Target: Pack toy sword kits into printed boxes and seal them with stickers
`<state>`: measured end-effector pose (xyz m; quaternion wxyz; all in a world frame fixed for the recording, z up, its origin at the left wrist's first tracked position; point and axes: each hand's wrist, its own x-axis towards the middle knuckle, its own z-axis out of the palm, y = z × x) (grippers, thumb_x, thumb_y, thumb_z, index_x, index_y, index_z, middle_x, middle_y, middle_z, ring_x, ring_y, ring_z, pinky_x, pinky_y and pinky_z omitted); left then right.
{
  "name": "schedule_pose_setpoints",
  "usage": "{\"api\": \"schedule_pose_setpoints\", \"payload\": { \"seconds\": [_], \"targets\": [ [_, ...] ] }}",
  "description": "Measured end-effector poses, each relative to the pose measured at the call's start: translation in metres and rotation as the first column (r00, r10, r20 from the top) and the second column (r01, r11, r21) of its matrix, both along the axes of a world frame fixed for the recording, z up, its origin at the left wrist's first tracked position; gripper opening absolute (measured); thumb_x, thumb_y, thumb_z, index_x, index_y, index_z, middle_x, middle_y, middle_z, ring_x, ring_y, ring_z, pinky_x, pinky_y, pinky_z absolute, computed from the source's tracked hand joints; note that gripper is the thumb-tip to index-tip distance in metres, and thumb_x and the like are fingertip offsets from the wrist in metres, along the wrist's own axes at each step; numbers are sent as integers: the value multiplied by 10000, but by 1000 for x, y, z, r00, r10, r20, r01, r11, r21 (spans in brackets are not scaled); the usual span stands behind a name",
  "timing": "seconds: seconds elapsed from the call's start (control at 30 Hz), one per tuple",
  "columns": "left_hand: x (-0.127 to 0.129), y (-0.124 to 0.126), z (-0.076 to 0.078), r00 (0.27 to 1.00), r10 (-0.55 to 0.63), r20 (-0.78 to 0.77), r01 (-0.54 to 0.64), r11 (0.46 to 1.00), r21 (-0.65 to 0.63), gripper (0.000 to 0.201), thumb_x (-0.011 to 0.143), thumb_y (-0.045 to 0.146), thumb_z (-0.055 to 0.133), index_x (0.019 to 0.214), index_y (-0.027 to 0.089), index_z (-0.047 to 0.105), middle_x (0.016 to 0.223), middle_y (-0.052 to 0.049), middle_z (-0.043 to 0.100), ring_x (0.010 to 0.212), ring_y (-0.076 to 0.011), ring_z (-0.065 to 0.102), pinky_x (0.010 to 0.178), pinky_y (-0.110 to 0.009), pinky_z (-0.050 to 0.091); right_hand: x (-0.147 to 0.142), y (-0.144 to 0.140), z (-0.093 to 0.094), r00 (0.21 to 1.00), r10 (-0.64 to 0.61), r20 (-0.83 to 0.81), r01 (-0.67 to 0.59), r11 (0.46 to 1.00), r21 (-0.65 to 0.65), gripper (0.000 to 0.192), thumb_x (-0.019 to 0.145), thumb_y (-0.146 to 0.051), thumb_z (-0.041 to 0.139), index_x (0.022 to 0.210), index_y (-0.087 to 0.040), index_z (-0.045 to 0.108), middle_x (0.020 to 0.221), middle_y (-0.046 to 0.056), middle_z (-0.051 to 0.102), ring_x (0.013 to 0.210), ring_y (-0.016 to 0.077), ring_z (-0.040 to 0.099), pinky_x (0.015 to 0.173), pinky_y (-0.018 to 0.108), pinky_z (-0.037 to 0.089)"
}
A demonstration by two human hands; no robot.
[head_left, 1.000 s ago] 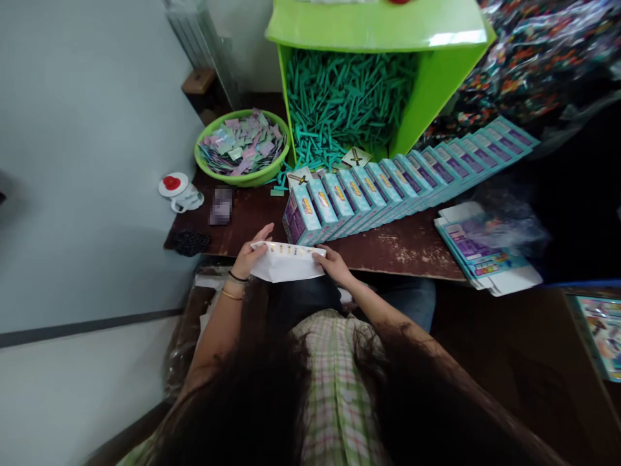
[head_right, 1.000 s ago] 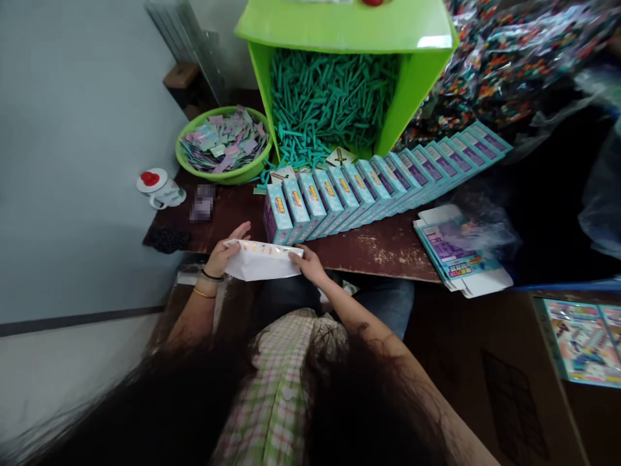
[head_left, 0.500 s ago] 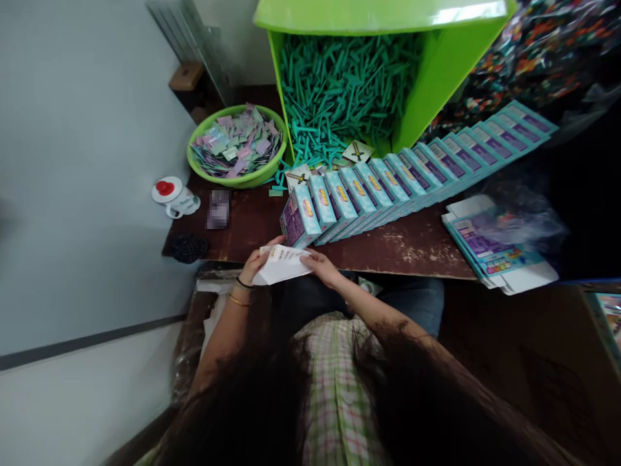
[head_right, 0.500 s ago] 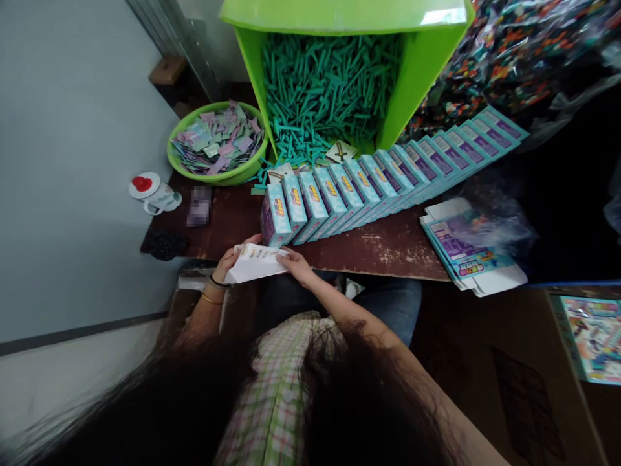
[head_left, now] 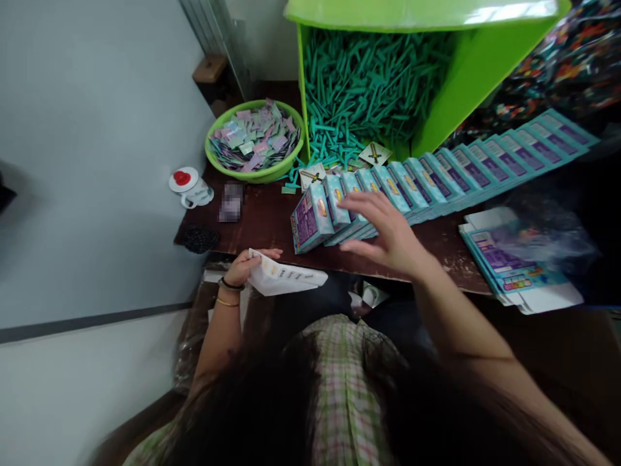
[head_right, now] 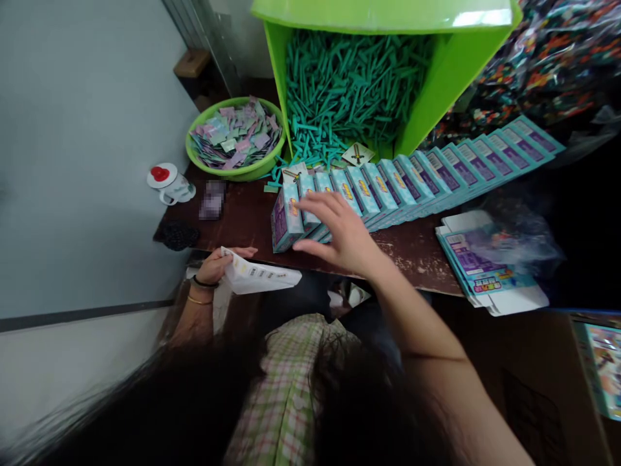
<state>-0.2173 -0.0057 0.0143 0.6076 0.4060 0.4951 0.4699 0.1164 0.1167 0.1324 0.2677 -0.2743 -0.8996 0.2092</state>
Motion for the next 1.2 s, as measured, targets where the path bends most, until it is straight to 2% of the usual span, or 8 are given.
{"api": "schedule_pose_setpoints", "payload": {
  "seconds": [0.13,0.4,0.6,0.7,0.77,0.97,1.13,1.2],
  "targets": [
    [-1,-9,9,995,-72,-65,74,997,27,498,742,627,795,913,163,858,1191,-217,778,1282,-423,650,1153,-537,425,-48,61,1,949,183,257,-218,970,112,1108,714,-805,774,1596,-240,414,1635,148,421,1522,456,324,1260,687,139],
    [0,-33,-5,996,-83,-37,83,996,7,454,782,552,763,1002,166,850,1243,-204,763,1302,-423,633,1153,-526,406,-64,98,-51,903,223,368,-290,947,139,1107,694,-800,789,1576,-228,445,1674,147,372,1549,474,272,1268,681,73],
    [3,-27,-3,991,-128,-48,129,991,17,456,790,573,752,1001,182,854,1247,-190,765,1315,-412,625,1159,-513,396,-57,116,-10,916,177,360,-248,955,164,756,912,-730,617,1483,-238,566,1580,95,514,1515,393,367,1271,679,124],
    [5,-26,2,988,-142,-62,144,989,39,460,809,579,735,1012,183,853,1251,-188,764,1315,-411,624,1164,-514,392,-36,99,3,951,17,310,-95,966,239,398,1046,-502,500,1161,-232,769,1412,95,650,1470,373,425,1271,690,124],
    [7,-26,5,986,-149,-72,152,988,41,456,821,571,729,1027,183,850,1254,-185,763,1316,-410,624,1161,-515,399,-21,80,-3,949,-65,309,-17,966,256,352,1054,-362,476,1018,-229,800,1375,104,671,1463,384,426,1261,725,101],
    [23,-14,23,980,-185,-78,190,980,58,448,829,581,738,983,177,856,1187,-181,788,1242,-384,681,1109,-483,473,-4,20,-21,948,-221,230,179,965,191,355,1036,-316,506,1322,-242,704,1540,124,554,1520,404,345,1236,764,89],
    [45,1,41,993,-98,-73,99,995,16,494,773,636,782,890,159,833,1067,-168,814,928,-321,772,800,-381,605,-6,-34,-18,986,160,52,-149,974,-171,628,948,-523,681,1479,-207,574,1462,162,627,1321,318,594,1137,514,452],
    [52,6,43,991,63,-119,-65,998,-6,498,720,654,814,820,166,806,874,-119,814,735,-262,747,654,-326,586,1,-44,-27,991,137,-5,-130,932,-337,625,912,-526,715,1437,-203,612,1335,145,714,1146,292,690,1019,437,529]
  ]
}}
